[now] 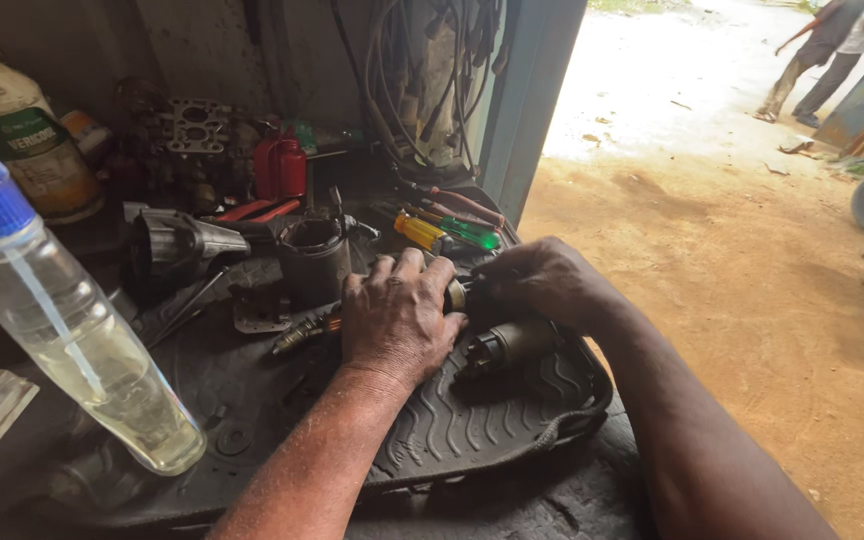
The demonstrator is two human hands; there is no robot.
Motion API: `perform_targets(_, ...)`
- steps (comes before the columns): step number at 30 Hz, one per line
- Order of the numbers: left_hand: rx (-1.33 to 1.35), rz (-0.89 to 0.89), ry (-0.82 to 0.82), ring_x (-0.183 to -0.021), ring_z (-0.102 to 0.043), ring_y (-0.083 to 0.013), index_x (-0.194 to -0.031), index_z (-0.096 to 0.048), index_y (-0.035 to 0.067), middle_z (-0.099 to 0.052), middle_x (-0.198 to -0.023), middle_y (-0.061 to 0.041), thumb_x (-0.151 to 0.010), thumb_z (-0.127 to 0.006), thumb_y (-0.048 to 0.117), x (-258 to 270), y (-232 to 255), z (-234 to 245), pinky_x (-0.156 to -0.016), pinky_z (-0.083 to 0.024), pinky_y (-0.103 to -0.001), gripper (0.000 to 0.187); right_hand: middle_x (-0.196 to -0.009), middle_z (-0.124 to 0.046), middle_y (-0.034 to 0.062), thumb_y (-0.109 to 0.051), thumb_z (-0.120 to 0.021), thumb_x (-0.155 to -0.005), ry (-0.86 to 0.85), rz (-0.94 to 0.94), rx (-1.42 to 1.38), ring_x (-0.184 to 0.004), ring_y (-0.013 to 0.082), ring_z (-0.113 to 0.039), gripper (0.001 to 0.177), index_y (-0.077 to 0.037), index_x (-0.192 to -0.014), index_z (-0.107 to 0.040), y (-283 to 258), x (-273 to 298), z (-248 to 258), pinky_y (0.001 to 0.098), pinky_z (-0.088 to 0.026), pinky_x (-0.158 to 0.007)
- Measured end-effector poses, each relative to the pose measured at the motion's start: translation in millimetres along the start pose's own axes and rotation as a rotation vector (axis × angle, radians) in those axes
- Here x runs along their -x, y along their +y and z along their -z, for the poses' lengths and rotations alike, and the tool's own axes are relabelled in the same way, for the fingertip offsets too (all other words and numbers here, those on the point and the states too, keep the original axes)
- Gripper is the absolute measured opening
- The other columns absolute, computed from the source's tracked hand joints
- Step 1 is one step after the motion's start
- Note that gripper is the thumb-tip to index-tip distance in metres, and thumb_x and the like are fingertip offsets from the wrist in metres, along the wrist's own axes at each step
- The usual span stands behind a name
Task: The person cleans and reassembles a starter motor armature and solenoid assembly by hand using a cleaning spray and a cloth.
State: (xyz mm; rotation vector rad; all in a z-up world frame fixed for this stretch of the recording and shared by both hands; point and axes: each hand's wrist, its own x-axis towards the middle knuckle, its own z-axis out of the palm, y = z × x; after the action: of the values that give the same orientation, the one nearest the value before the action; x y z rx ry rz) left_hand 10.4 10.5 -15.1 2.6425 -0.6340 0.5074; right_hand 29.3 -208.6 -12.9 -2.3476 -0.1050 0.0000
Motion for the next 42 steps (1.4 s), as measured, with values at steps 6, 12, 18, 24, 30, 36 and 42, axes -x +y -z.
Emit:
perform_targets(6, 0.012, 0.009, -0.046, -0.118, -0.059, -0.0270, -0.113, -0.065, 0.023, -0.062, -0.114, -0.004, -0.075, -0.085, 0.042, 0.7, 1.3, 2.8, -0.094, -0.046, -0.053, 0.048, -0.091, -0.078, 0.0093, -0.015, -0.073, -0.089, 0.044, -0.019, -0.065, -0.082, 0.0151, -0.070, 0.020, -0.003, -0.105, -0.080, 17.1, -19.7, -5.6, 0.0309, -0.058, -0.079)
perform_targets(12, 0.077, 0.011, -0.041, -0.117, -0.059, -0.0285, -0.110, -0.066, 0.022, -0.062, -0.112, -0.004, -0.075, -0.085, 0.043, 0.7, -1.4, 4.6, -0.093, -0.045, -0.055, 0.045, -0.090, -0.073, 0.0105, -0.013, -0.071, -0.092, 0.238, 0.014, -0.703, -0.074, 0.0184, -0.064, 0.019, -0.006, -0.109, -0.076, 22.9, -20.3, -14.8, 0.0369, -0.052, -0.068)
perform_targets(18, 0.021, -0.014, -0.034, -0.117, -0.059, -0.0289, -0.113, -0.065, 0.021, -0.062, -0.112, -0.007, -0.075, -0.081, 0.035, -1.1, -3.7, 0.1, -0.095, -0.045, -0.055, 0.043, -0.091, -0.081, 0.0039, -0.014, -0.073, -0.081, 0.016, 0.168, -0.064, -0.084, 0.0137, -0.077, 0.018, -0.008, -0.095, -0.082, -13.0, -1.6, -11.7, 0.0304, -0.062, -0.082)
perform_targets(24, 0.013, 0.003, -0.062, -0.118, -0.058, -0.0282, -0.114, -0.066, 0.021, -0.062, -0.115, -0.006, -0.076, -0.077, 0.021, -1.8, -1.6, 2.6, -0.097, -0.045, -0.053, 0.040, -0.089, -0.075, 0.0071, -0.013, -0.076, -0.077, 0.012, 0.256, 0.049, -0.086, 0.0168, -0.075, 0.016, -0.010, -0.091, -0.083, -23.9, 1.5, -6.9, 0.0332, -0.060, -0.081)
perform_targets(30, 0.018, 0.019, -0.099, -0.120, -0.058, -0.0278, -0.113, -0.066, 0.020, -0.062, -0.114, -0.006, -0.080, -0.075, 0.023, -3.5, -2.2, 4.1, -0.099, -0.045, -0.054, 0.035, -0.090, -0.073, 0.0053, -0.014, -0.079, -0.076, 0.062, 0.296, 0.113, -0.087, 0.0167, -0.074, 0.015, -0.011, -0.090, -0.082, -25.1, 4.6, -10.4, 0.0334, -0.061, -0.081)
perform_targets(36, 0.030, 0.018, -0.074, -0.118, -0.059, -0.0285, -0.115, -0.068, 0.022, -0.063, -0.115, -0.007, -0.080, -0.068, 0.015, -3.9, -4.8, 0.3, -0.100, -0.044, -0.052, 0.035, -0.089, -0.075, 0.0047, -0.019, -0.077, -0.077, 0.084, 0.232, 0.377, -0.084, 0.0194, -0.075, 0.013, -0.019, -0.088, -0.084, -39.3, 6.4, -10.0, 0.0347, -0.061, -0.081)
perform_targets(42, 0.041, 0.004, -0.018, -0.119, -0.059, -0.0292, -0.117, -0.069, 0.024, -0.064, -0.115, -0.007, -0.080, -0.068, 0.013, -2.1, -4.8, 0.4, -0.100, -0.044, -0.053, 0.038, -0.094, -0.076, 0.0018, -0.026, -0.075, -0.079, 0.085, 0.003, 0.512, -0.089, 0.0207, -0.073, 0.018, -0.024, -0.095, -0.083, -60.5, 10.6, -15.7, 0.0389, -0.058, -0.082)
